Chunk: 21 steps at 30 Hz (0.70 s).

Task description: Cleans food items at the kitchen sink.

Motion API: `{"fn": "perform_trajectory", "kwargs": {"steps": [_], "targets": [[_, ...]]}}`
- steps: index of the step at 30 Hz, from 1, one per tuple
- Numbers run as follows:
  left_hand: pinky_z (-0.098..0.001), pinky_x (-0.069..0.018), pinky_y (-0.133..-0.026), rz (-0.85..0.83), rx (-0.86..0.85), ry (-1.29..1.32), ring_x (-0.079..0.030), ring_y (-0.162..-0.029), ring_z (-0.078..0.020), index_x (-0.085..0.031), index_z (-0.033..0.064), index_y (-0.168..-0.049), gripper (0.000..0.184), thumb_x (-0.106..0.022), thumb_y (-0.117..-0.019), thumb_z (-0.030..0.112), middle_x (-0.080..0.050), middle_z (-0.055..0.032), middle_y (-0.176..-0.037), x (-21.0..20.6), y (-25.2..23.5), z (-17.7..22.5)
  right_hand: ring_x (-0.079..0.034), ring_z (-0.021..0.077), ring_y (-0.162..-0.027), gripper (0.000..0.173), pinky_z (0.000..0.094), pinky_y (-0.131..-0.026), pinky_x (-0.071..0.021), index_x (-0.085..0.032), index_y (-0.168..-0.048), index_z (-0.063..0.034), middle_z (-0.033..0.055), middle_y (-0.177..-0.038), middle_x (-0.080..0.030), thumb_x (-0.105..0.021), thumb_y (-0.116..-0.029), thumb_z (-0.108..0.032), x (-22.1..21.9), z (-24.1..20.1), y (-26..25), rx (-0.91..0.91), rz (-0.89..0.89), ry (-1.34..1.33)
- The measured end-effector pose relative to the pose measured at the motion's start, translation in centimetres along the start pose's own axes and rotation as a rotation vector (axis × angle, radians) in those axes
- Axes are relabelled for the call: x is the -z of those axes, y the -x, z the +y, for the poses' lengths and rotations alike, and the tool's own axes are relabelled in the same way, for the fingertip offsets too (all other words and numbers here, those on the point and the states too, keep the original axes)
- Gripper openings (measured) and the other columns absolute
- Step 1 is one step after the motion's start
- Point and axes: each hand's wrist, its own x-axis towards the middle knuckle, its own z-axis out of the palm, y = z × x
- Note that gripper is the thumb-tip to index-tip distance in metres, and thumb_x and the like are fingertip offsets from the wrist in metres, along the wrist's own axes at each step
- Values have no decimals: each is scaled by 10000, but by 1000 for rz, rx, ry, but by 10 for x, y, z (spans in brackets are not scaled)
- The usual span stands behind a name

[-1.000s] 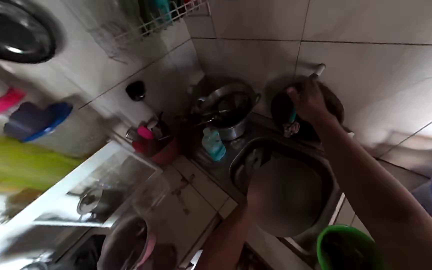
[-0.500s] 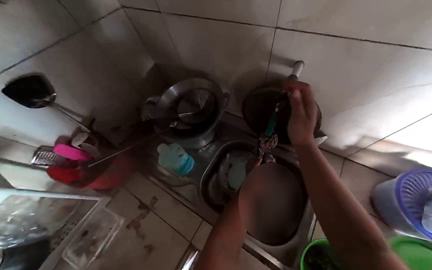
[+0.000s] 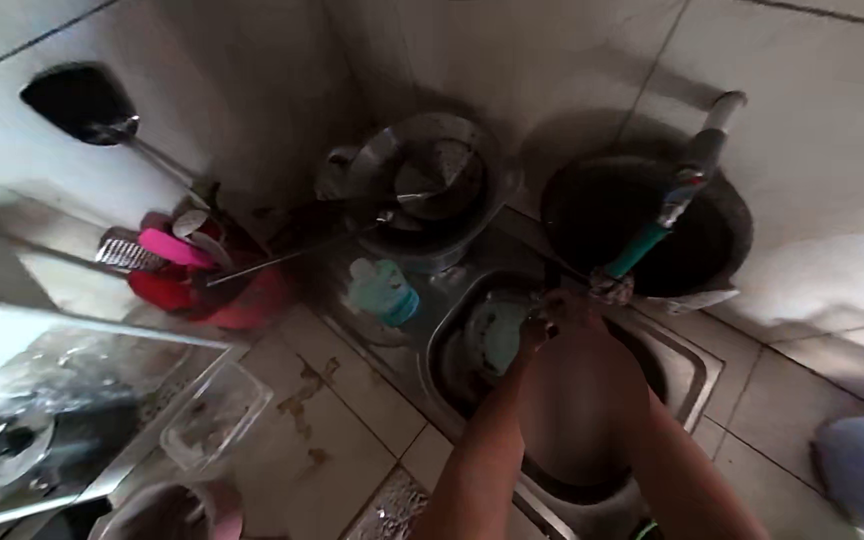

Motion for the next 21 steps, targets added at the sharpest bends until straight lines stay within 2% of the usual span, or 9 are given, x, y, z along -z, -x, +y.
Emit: {"fn": "perform_trajectory", "kwargs": {"steps": [2, 5, 7, 11, 13, 16, 17, 19, 21], "targets": [[-216, -481, -477, -14, 27, 35, -522, -520, -84, -528, 7, -1147, 195, -403, -1111, 151, -540, -32, -727, 1, -5, -3, -616, 443, -1179, 412, 589, -1044, -467, -593, -1317, 53, 297, -1250, -636, -698, -973, -146, -4, 3, 4, -9, 122, 76], [-232, -475, -492, -12, 45, 67, -520, -549, -97, -567, 7, -1134, 288, -388, -1122, 232, -544, -42, -767, 5, -4, -14, -577, 485, -1229, 492, 620, -1065, -434, -531, -1379, 84, 340, -1294, -597, -660, -1008, -211, -12, 8, 2, -86, 155, 93], [-230, -482, -499, -12, 21, 113, -524, -551, -92, -563, -6, -1146, 247, -408, -1113, 183, -552, -47, -785, 4, -1, -19, -508, 502, -1317, 549, 620, -1117, -382, -477, -1435, 98, 369, -1381, -530, -627, -1029, -240, -14, 10, -6, -126, 133, 126], [-224, -496, -539, -23, -2, 211, -524, -571, -86, -531, -46, -1195, 167, -455, -1063, 23, -553, -54, -817, 1, 7, -23, -408, 535, -1405, 553, 636, -1156, -310, -442, -1468, 103, 391, -1463, -450, -398, -1120, -324, -14, 0, -16, -219, 56, 347], [-216, -484, -513, 25, 40, 181, -505, -548, -82, -534, -25, -1151, 144, -453, -1079, 70, -528, -45, -794, 0, 8, -19, -415, 533, -1398, 536, 622, -1157, -314, -477, -1430, 122, 391, -1445, -468, -390, -1124, -309, -15, 0, -13, -201, 49, 346], [-229, -458, -488, 135, 40, 144, -489, -528, -97, -579, -15, -1077, 250, -422, -1108, 177, -525, -48, -754, 9, 1, -16, -527, 473, -1298, 500, 594, -1104, -397, -504, -1402, 99, 347, -1359, -552, -609, -1044, -234, -18, 2, -10, -154, -78, 204], [-235, -461, -493, 150, 26, 144, -495, -534, -101, -591, -21, -1088, 264, -426, -1109, 184, -533, -53, -760, 12, 0, -16, -556, 465, -1260, 492, 591, -1084, -416, -526, -1377, 98, 342, -1322, -576, -654, -1018, -213, -20, 3, -9, -148, -81, 169], [-238, -486, -527, 132, -9, 164, -528, -567, -100, -593, -24, -1122, 256, -437, -1106, 178, -560, -55, -783, 13, -1, -24, -562, 484, -1256, 439, 602, -1083, -415, -571, -1333, 104, 351, -1298, -594, -619, -1039, -218, -22, -1, -7, -167, -35, 182], [-239, -511, -578, 105, -43, 173, -553, -612, -94, -571, -42, -1153, 192, -454, -1086, 94, -572, -57, -811, 8, 6, -30, -544, 492, -1289, 448, 600, -1098, -410, -571, -1334, 104, 353, -1330, -578, -497, -1093, -267, -25, -2, -11, -197, 26, 238]]}}
